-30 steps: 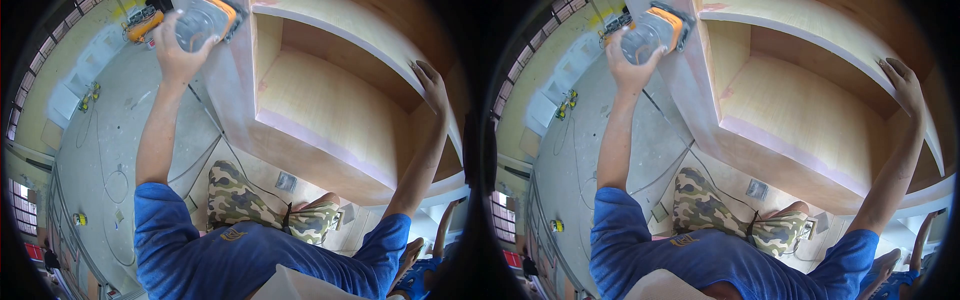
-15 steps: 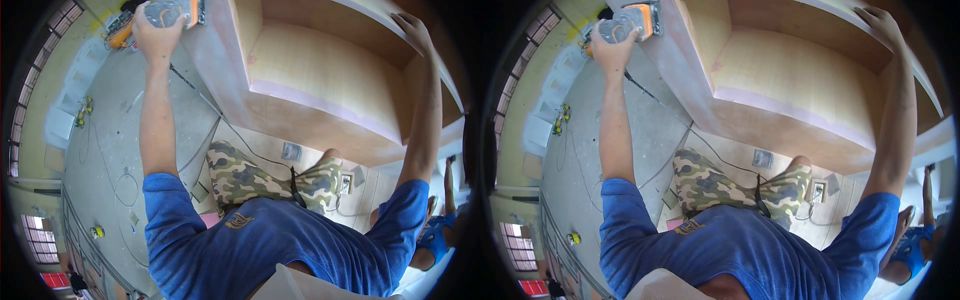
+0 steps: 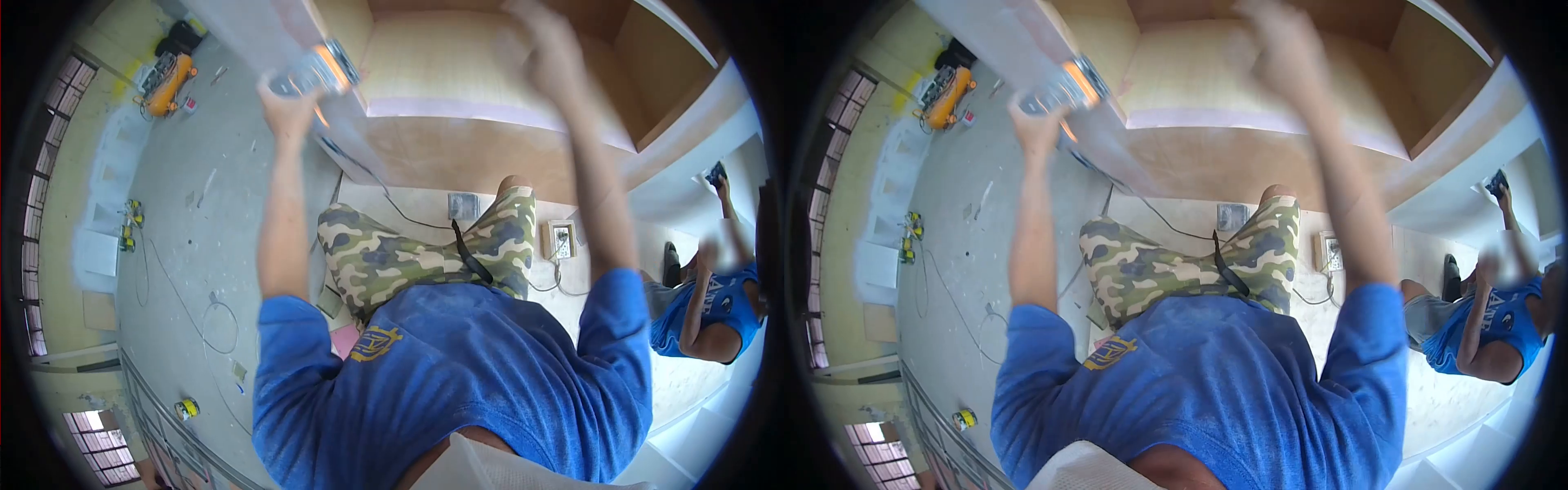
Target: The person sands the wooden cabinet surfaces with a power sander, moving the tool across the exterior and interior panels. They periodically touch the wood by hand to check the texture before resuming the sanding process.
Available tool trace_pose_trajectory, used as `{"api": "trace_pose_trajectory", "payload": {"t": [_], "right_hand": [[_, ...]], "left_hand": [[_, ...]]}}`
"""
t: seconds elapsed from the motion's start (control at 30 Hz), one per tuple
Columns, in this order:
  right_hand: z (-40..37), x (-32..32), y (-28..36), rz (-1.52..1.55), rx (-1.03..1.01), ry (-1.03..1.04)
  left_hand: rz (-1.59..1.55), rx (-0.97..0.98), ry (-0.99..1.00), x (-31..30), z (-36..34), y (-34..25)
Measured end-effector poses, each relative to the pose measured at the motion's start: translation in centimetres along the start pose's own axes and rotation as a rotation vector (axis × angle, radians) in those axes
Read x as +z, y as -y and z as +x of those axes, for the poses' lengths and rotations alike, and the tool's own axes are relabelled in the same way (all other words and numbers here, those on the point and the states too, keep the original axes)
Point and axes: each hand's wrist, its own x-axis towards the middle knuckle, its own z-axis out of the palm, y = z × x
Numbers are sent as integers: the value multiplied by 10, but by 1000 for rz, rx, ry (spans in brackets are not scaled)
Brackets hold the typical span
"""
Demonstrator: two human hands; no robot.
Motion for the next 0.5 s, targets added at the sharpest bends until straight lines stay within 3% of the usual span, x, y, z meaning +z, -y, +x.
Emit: {"api": "trace_pose_trajectory", "payload": {"t": [0.07, 0.1, 0.13, 0.2, 0.27, 0.33, 0.4, 0.47, 0.5], "right_hand": [[-84, 29, 95, 427, 419, 417], [-116, 62, 113, 533, 156, 459], [-142, 81, 141, 603, 168, 384], [-163, 93, 172, 646, 336, 468], [-174, 96, 173, 547, 447, 481], [-181, 91, 167, 437, 562, 503], [-181, 79, 153, 325, 456, 289], [-161, 60, 150, 334, 526, 324], [-159, 56, 147, 250, 527, 231]], "left_hand": [[-303, -180, 57, 41, -39, 52], [-381, -269, 122, 59, -66, 58], [-364, -348, 150, 73, -94, 51], [-327, -336, 209, 112, -139, 64], [-553, -457, 291, 140, -182, 68], [-640, -433, 344, 148, -208, 49], [-583, -416, 368, 141, -218, 26], [-530, -3, 448, 138, -210, 12], [-531, 83, 494, 133, -204, 5]]}}
